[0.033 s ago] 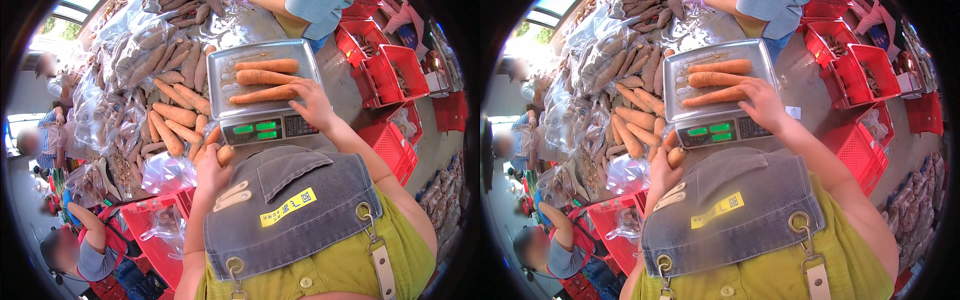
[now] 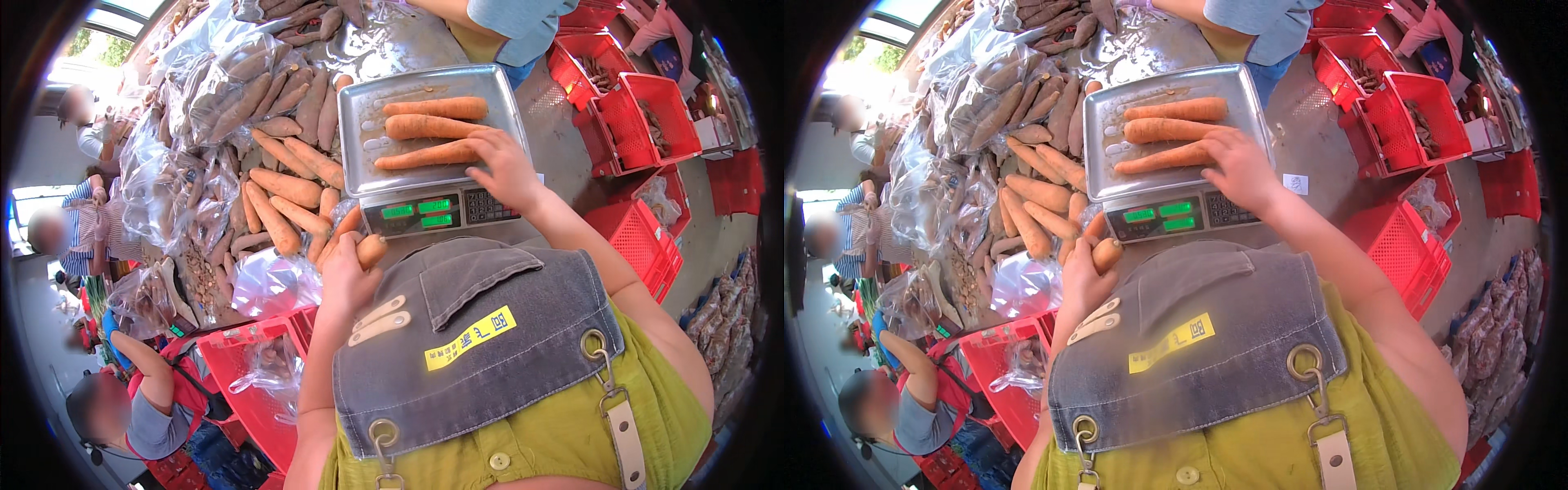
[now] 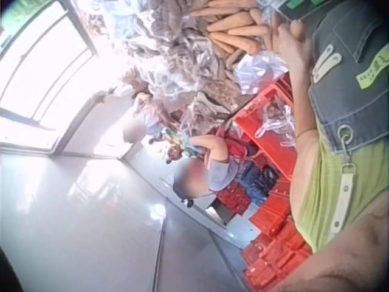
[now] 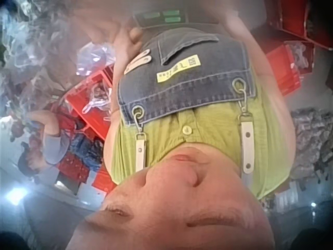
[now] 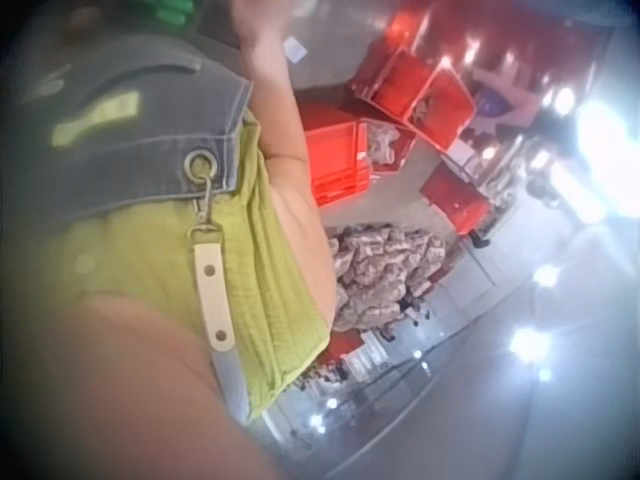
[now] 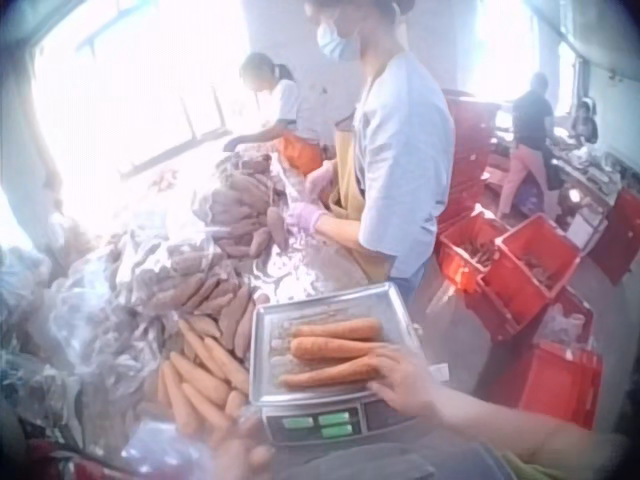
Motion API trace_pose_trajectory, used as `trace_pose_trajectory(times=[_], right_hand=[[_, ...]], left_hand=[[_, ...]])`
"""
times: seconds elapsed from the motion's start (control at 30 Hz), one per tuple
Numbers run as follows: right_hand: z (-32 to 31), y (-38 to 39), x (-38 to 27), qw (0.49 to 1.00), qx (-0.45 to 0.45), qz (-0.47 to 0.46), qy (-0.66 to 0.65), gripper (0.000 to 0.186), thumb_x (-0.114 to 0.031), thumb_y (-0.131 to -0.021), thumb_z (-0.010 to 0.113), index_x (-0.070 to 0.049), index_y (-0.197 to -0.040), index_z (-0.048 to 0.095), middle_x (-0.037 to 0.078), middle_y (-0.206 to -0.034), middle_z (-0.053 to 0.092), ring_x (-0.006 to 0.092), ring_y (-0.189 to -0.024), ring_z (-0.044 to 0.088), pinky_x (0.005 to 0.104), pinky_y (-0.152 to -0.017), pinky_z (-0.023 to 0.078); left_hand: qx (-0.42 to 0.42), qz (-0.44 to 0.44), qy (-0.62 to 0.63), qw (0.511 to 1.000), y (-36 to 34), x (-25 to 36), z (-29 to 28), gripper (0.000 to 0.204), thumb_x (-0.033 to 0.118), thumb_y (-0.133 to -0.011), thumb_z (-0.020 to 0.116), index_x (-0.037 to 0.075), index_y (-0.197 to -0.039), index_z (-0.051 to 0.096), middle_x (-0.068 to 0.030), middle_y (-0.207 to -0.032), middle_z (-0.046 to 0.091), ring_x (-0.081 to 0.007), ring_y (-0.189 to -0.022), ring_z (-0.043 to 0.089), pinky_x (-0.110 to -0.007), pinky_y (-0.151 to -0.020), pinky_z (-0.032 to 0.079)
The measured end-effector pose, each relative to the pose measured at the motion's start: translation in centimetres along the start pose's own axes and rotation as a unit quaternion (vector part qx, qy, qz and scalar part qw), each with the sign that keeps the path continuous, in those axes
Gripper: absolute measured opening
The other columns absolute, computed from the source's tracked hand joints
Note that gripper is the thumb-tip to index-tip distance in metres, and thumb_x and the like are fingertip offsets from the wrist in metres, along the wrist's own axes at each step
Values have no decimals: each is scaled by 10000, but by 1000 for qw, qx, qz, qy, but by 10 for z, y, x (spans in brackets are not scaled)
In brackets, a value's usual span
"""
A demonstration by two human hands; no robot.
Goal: The person weighs sweet potatoes on a digital scale, places them into plastic bags, and puts the bags into red crates. The process is repeated multiple times with different quantities of sweet potatoes.
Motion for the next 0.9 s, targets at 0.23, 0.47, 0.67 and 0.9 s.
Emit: trace_pose_trajectory(times=[0.23,0.47,0.67,0.9], right_hand=[[9,-19,2,998,-51,-26,27,412,-141,-699,699,-38,-1079,578,124,-1048,568,329,-986,507,391,-886,431],[-70,-12,1,916,102,168,-349,290,-124,-799,657,-2,-1048,572,31,-918,566,125,-812,531,252,-725,433],[-90,1,-8,886,56,179,-424,350,-157,-792,615,26,-1083,554,19,-951,548,73,-867,491,202,-750,385],[-52,-17,-31,903,-60,145,-400,370,-181,-745,670,5,-1052,578,46,-980,561,135,-925,531,262,-814,430]], left_hand=[[21,291,-117,949,-66,58,18,291,56,-704,587,28,-986,521,-133,-906,564,-317,-887,553,-409,-793,422],[82,380,-130,912,-152,65,76,382,82,-735,573,24,-1113,561,-122,-1032,576,-296,-981,557,-391,-883,414],[387,199,92,895,-111,45,38,307,25,-758,665,22,-1059,604,-121,-1056,571,-280,-994,548,-382,-879,432],[168,-54,554,814,-67,14,6,168,85,-921,563,-34,-1026,615,-53,-869,611,-108,-783,542,-227,-732,436]])
Point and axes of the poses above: each hand's wrist, its own y-axis away from the middle knuckle, its own z-axis out of the palm, x = y × z, the point moved 1 cm from there along -y, towards the middle knuckle
